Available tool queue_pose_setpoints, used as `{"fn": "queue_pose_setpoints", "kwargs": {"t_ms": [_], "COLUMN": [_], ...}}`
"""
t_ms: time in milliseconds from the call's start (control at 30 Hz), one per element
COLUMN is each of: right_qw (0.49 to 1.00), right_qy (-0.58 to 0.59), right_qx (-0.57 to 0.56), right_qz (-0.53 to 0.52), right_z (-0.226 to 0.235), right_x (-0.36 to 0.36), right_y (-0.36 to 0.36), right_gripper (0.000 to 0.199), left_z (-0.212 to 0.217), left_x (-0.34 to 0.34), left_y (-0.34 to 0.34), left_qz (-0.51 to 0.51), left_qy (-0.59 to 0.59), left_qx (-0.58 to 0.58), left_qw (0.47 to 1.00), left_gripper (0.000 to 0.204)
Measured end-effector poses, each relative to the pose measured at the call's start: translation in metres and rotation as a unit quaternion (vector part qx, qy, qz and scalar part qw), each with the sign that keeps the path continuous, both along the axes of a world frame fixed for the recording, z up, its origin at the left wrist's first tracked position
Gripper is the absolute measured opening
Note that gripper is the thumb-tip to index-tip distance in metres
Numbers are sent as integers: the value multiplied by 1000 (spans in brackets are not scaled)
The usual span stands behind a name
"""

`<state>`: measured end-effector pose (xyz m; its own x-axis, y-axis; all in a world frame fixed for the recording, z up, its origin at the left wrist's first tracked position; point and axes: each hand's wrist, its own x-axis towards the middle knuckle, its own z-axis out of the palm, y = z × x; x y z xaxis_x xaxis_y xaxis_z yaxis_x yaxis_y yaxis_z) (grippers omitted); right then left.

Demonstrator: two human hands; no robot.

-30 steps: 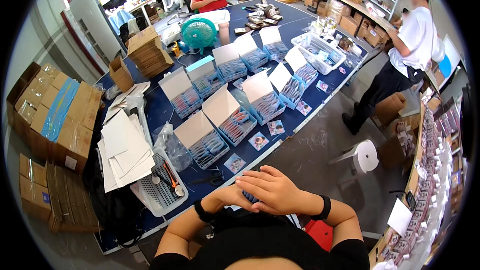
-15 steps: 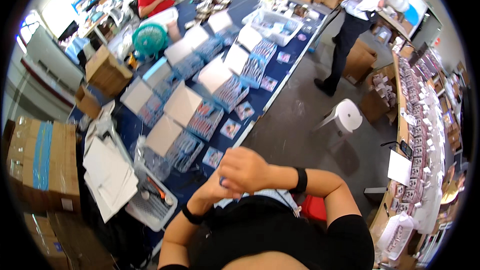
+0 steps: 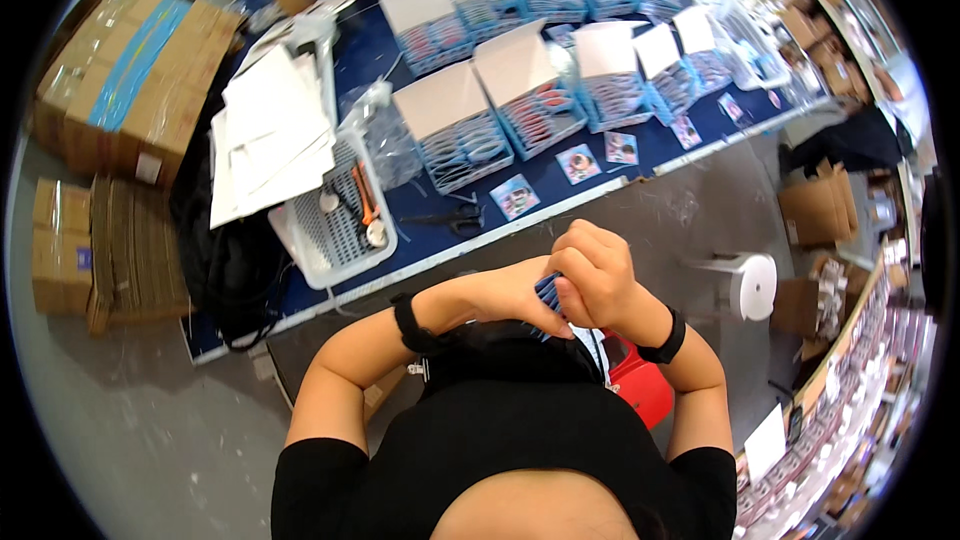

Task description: The person handles stacks of small blue plastic-wrapped items at a workbench. They use scissors to trim the edges of the plastic packaging on the stacks. The person also moves items between boxes and a white basket on the table.

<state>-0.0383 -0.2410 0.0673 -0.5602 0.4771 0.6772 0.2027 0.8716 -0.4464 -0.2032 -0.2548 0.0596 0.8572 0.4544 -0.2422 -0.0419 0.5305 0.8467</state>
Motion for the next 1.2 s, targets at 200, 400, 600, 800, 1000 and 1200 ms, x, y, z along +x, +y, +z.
{"fn": "queue_pose_setpoints", "kwargs": {"t_ms": [200, 400, 600, 800, 1000, 1200], "right_qw": [992, 952, 944, 920, 919, 782], "right_qy": [34, 5, -229, -363, -298, -129], "right_qx": [-88, -306, -230, -147, -256, -607], "right_qz": [83, -19, 52, -12, -15, 54], "right_z": [-14, -49, -184, -231, -220, -181], "right_x": [-17, -48, -116, -139, -139, -102], "right_y": [11, 39, 76, 76, 74, 68], "right_gripper": [40, 14, 16, 24, 32, 31], "left_z": [-22, -33, -20, 3, 15, 8], "left_x": [-25, -71, -126, -178, -216, -253], "left_y": [-12, -26, -41, -47, -34, -26], "left_qz": [46, 205, 349, 425, 433, 459], "left_qy": [-26, -117, -139, -110, -73, -74], "left_qx": [-7, -75, -64, -26, 48, 202], "left_qw": [999, 969, 924, 898, 897, 862], "left_gripper": [43, 83, 93, 100, 105, 98]}}
